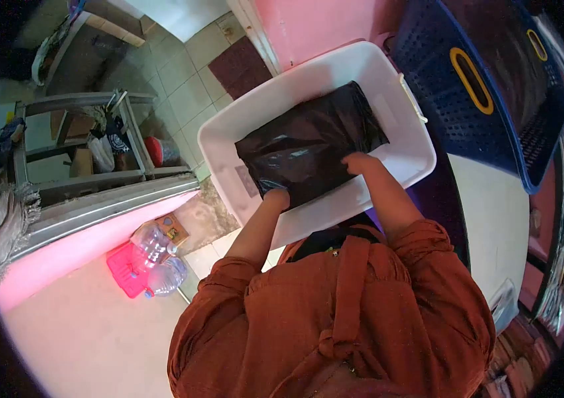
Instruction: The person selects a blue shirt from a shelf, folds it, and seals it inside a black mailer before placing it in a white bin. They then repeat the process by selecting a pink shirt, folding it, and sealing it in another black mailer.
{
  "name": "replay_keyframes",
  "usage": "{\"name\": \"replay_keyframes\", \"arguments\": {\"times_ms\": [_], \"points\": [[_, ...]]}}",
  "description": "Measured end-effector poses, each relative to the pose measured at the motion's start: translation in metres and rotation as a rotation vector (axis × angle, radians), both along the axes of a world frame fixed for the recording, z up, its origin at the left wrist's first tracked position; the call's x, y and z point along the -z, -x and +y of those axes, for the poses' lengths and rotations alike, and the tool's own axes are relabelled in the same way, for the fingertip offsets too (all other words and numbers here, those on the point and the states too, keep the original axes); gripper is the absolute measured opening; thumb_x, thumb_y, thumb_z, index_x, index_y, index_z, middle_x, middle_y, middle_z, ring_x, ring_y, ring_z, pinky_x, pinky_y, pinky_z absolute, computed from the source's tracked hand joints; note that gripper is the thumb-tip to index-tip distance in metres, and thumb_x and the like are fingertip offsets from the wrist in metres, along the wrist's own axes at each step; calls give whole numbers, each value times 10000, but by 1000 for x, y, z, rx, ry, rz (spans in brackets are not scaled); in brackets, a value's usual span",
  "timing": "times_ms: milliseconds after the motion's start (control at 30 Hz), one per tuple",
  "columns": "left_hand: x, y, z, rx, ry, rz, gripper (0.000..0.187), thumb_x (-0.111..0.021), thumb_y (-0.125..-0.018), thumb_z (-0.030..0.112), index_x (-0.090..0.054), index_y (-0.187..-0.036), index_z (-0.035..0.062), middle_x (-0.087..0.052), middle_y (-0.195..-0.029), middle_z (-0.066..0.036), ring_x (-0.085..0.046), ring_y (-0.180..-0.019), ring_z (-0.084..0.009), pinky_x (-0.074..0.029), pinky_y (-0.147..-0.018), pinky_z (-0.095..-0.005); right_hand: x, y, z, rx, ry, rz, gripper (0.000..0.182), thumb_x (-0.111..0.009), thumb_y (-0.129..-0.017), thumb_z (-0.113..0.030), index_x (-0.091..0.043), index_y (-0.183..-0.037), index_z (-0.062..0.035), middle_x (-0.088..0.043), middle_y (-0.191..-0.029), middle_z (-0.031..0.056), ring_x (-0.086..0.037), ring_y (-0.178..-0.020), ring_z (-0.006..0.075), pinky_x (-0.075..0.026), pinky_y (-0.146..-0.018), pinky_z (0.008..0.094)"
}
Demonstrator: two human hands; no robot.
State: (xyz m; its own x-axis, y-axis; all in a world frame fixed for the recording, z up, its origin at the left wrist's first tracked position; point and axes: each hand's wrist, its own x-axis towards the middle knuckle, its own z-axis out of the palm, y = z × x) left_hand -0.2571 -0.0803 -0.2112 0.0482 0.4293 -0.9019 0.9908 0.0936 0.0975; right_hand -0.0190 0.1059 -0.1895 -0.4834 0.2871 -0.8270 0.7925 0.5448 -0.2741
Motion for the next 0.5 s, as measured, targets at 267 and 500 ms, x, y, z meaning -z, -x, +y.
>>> {"name": "replay_keyframes", "arguments": {"times_ms": [267,500], "points": [[-73,18,38,-348,-804,288,560,-523,-820,109,-367,-1357,77,-266,-1439,-225,-562,-1085,-370,-515,-818,-448,-142,-64,-11,636,-432,913,325,-570,-845,-101,-591,-1167,-69,-616,-1127,158,-598,-1000,319,-473,-870,379],[40,96,62,-445,-451,59,989,-670,-750,322,-32,-1464,73,26,-1474,-329,-170,-1354,-470,-252,-1099,-470,-179,-189,-103,1177,-647,951,260,-534,-841,28,-638,-1074,-23,-670,-961,108,-631,-833,155,-497,-780,290]]}}
